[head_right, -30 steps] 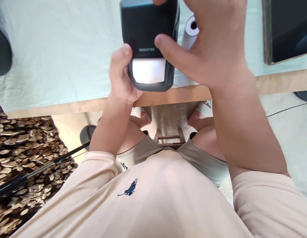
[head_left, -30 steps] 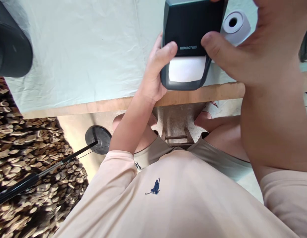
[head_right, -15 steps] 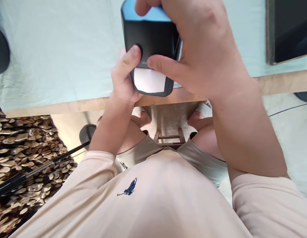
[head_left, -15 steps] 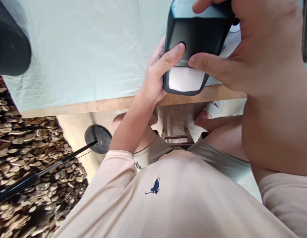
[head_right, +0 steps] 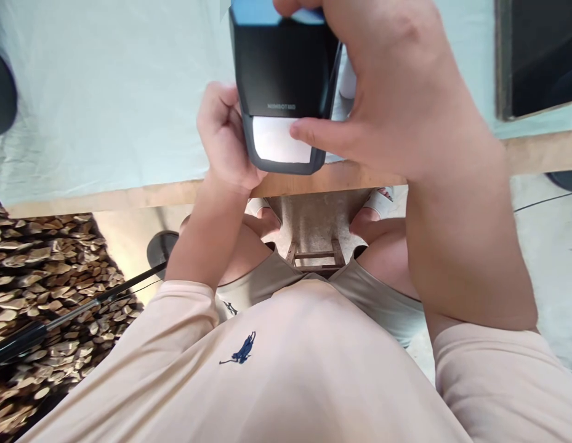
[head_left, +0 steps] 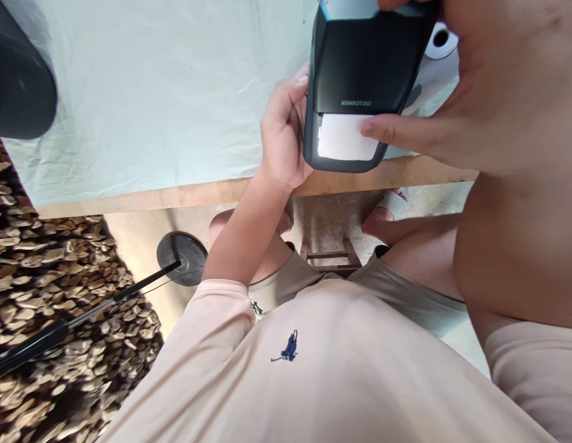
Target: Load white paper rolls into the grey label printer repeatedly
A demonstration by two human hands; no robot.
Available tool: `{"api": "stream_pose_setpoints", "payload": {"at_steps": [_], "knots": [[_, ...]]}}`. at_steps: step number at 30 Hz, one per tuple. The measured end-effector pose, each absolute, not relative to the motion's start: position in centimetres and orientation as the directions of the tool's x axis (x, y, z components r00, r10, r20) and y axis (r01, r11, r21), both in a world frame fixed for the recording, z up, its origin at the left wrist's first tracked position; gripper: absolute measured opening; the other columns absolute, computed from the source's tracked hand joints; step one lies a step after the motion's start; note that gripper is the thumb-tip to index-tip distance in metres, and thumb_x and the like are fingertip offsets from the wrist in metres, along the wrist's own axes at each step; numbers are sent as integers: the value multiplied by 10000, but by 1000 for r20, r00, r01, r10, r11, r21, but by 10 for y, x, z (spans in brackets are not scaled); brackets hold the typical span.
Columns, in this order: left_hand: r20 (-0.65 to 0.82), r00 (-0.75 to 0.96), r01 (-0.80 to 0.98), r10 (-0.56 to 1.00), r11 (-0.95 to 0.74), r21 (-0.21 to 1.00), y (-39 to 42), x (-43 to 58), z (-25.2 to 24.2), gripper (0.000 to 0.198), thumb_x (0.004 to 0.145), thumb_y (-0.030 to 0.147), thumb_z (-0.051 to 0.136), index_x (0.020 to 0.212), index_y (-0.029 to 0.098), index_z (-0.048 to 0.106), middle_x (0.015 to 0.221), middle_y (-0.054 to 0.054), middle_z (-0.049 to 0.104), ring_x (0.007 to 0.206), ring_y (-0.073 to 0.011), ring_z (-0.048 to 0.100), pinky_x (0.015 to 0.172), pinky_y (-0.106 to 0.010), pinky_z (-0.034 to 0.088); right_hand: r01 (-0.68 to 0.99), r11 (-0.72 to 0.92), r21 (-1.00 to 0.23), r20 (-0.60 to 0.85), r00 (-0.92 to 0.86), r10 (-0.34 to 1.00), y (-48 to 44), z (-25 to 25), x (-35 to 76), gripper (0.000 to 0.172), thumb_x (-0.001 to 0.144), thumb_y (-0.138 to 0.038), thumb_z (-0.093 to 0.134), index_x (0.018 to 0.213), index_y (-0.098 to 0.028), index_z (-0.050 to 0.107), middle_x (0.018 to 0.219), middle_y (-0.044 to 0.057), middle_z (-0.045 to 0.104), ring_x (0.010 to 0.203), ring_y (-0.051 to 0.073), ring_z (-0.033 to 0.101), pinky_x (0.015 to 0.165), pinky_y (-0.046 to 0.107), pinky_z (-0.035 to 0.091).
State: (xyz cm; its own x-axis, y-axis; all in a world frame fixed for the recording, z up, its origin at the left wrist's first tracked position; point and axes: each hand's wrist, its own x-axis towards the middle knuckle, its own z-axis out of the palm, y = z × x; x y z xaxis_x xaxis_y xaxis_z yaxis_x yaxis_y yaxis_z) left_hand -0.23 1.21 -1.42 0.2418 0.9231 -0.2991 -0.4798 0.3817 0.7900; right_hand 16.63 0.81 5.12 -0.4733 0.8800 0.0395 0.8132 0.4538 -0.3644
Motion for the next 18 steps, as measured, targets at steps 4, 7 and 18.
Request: {"api": "stream_pose_setpoints", "payload": {"at_steps": [4, 7, 18], "knots": [[-335, 177, -444, 926, 379, 812, 13, -3, -23, 210, 603, 314, 451, 569, 123, 370, 526, 23, 355, 881, -158, 474, 618, -199, 449, 811, 447, -378, 38, -469, 883, 9, 51, 167, 639, 611, -615, 211, 1156, -283, 250, 1165, -132, 280, 1120, 3, 309, 940, 153, 317], [-386, 95, -400, 918, 390, 829, 14, -3, -26, 195, 602, 297, 446, 606, 117, 370, 572, 20, 344, 890, -179, 470, 558, -179, 438, 807, 444, -389, 39, -468, 883, 9, 51, 167, 672, 592, -651, 153, 1154, -296, 246, 1163, -133, 283, 1118, -2, 309, 943, 158, 310], [-276, 358, -412, 892, 416, 811, 8, 2, 3, 332, 686, 411, 280, 787, 142, 446, 704, 12, 456, 961, -172, 442, 733, -288, 430, 823, 115, -556, 48, -106, 993, 4, 46, 176, 654, 570, -583, 302, 1119, -230, 331, 1122, -115, 351, 1096, 26, 361, 986, 177, 299]]}}
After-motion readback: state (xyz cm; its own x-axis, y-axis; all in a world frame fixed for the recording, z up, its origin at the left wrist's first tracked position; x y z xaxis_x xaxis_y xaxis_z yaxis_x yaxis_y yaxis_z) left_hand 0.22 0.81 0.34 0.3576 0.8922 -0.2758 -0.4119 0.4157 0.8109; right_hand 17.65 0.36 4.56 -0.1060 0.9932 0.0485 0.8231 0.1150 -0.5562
